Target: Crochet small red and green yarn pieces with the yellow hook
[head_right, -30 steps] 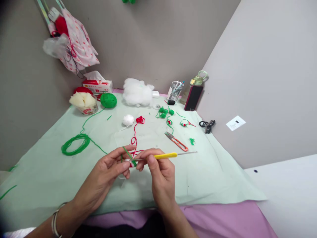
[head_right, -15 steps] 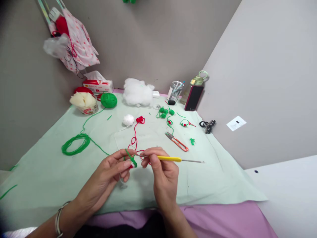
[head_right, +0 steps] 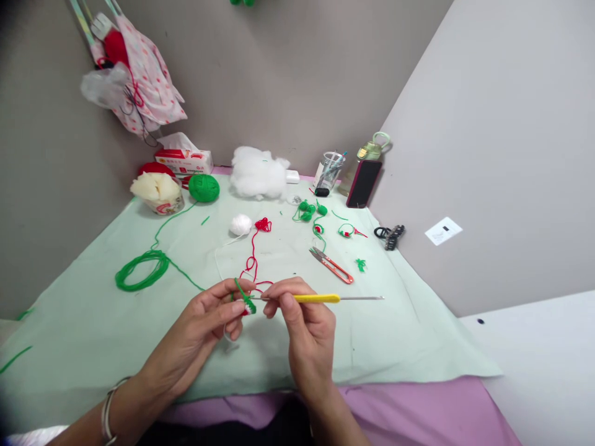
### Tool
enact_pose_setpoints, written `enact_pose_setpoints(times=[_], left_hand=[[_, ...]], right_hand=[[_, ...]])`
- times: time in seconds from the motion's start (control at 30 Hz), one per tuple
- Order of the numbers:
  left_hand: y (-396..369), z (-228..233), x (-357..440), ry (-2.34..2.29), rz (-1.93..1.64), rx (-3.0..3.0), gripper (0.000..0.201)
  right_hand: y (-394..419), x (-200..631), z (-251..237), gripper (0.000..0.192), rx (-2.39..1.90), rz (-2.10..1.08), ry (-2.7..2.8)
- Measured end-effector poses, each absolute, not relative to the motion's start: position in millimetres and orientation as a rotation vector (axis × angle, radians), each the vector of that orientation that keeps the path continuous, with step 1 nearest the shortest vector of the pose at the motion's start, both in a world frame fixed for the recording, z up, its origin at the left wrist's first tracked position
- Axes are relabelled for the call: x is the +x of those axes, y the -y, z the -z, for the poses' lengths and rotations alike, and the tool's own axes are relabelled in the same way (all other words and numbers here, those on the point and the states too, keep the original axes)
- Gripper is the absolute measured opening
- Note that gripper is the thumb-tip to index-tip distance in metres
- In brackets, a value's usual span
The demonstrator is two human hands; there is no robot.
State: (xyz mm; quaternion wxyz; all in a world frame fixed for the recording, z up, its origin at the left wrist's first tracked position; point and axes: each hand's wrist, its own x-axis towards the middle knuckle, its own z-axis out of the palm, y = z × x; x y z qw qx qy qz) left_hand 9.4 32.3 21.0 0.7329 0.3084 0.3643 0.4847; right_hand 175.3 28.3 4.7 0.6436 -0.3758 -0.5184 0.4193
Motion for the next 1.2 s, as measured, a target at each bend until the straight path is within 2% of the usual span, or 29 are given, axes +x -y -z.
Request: enact_pose_setpoints(times=[1.2], left_hand=[[-31.8,-19.1,9.5,-0.872,-1.066,0.768,0.022]], right_hand=[[-29.6,173.8,0.9,0.022,-0.817,-0.996,1.183]])
